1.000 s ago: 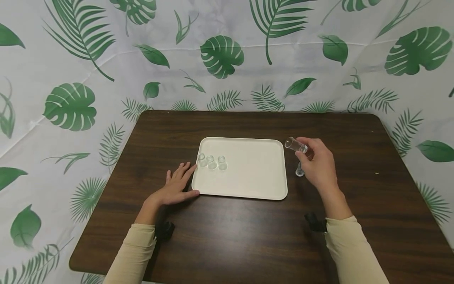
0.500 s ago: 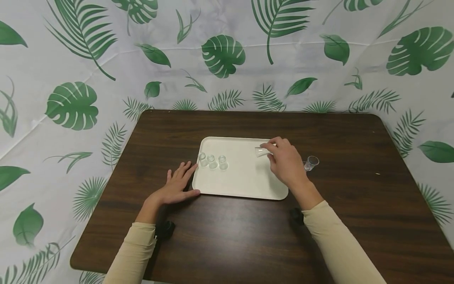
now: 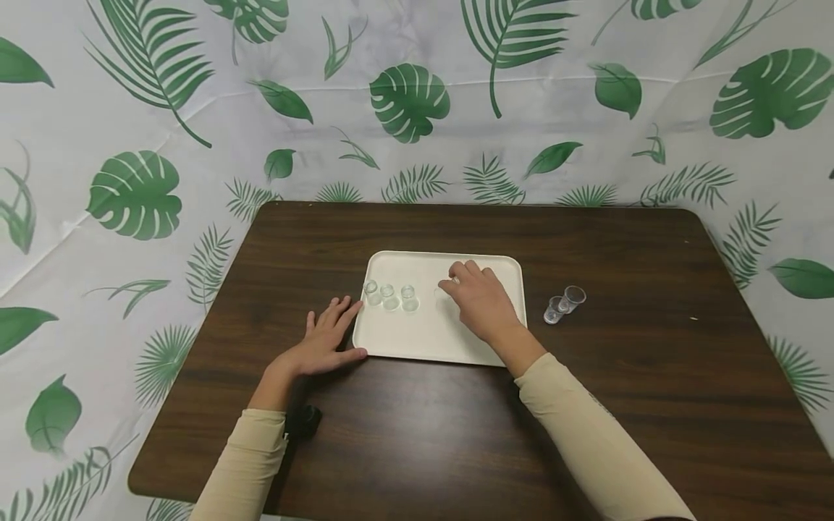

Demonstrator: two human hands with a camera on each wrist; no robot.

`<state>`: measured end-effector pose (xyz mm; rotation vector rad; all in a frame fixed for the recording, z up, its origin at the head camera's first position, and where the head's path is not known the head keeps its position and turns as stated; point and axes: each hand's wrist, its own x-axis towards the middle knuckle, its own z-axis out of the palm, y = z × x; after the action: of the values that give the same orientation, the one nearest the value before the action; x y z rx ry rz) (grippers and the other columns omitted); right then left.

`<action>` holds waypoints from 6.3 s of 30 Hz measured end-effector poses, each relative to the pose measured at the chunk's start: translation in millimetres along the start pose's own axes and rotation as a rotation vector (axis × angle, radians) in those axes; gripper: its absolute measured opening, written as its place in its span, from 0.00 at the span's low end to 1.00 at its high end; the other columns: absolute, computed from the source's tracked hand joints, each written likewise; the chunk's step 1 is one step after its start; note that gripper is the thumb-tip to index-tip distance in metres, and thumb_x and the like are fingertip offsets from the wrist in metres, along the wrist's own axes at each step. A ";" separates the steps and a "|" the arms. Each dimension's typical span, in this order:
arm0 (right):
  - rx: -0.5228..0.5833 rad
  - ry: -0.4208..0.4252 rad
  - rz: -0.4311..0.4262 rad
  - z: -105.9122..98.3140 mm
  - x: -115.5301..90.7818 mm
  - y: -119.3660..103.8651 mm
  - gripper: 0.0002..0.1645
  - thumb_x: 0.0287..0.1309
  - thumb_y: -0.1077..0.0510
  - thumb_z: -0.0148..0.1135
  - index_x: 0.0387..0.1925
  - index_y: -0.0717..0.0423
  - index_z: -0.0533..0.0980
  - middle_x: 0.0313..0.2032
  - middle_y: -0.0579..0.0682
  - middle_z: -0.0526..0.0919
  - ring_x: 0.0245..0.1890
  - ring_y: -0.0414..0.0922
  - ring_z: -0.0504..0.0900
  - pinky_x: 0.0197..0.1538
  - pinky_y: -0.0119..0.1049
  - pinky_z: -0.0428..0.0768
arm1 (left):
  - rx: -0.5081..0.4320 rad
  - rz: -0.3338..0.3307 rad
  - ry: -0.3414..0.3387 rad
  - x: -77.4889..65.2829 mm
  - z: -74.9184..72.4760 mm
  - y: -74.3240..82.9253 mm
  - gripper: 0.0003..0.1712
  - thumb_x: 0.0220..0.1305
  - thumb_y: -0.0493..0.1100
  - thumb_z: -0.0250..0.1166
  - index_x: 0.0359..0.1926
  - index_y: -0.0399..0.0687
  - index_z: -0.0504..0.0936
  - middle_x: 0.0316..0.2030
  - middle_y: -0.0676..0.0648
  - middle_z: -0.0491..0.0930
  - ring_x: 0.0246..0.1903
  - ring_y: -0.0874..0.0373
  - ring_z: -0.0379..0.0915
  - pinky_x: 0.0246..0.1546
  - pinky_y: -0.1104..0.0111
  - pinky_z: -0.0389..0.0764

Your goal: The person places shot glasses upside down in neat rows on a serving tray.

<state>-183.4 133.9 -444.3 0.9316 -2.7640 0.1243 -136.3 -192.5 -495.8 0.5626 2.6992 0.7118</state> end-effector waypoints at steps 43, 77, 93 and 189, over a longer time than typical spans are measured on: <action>-0.316 -0.006 -0.296 27.2 19.1 -32.9 0.07 0.61 0.64 0.63 0.40 0.53 0.82 0.47 0.54 0.74 0.44 0.51 0.70 0.47 0.45 0.69 | -0.001 0.001 0.008 0.4 -2.5 1.1 0.53 0.64 0.63 0.61 0.79 0.51 0.45 0.77 0.38 0.39 0.75 0.41 0.26 0.63 0.34 0.28; 0.052 0.132 -0.182 7.5 -2.6 -34.2 0.17 0.54 0.60 0.70 0.47 0.44 0.85 0.59 0.54 0.74 0.55 0.55 0.71 0.51 0.52 0.69 | 0.012 0.001 0.007 0.5 0.6 -0.5 0.53 0.64 0.64 0.61 0.79 0.50 0.45 0.77 0.38 0.39 0.75 0.41 0.26 0.63 0.34 0.29; 0.596 0.362 0.305 -26.6 -61.5 17.2 0.19 0.51 0.66 0.73 0.47 0.58 0.83 0.54 0.57 0.76 0.55 0.57 0.69 0.49 0.52 0.66 | 0.004 -0.004 -0.004 -1.9 -4.3 1.1 0.53 0.64 0.64 0.61 0.79 0.50 0.44 0.77 0.38 0.38 0.75 0.41 0.26 0.63 0.34 0.28; 0.886 0.262 0.823 17.7 -149.9 138.3 0.23 0.61 0.56 0.67 0.55 0.63 0.76 0.41 0.26 0.76 0.40 0.26 0.75 0.40 0.16 0.71 | -0.002 0.008 0.004 4.2 -7.1 5.0 0.54 0.65 0.64 0.60 0.79 0.49 0.43 0.77 0.38 0.38 0.75 0.41 0.25 0.63 0.34 0.26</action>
<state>-154.4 329.3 -498.1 -0.1936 -2.6001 1.5361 -141.1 -189.5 -487.9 0.5728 2.7009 0.7181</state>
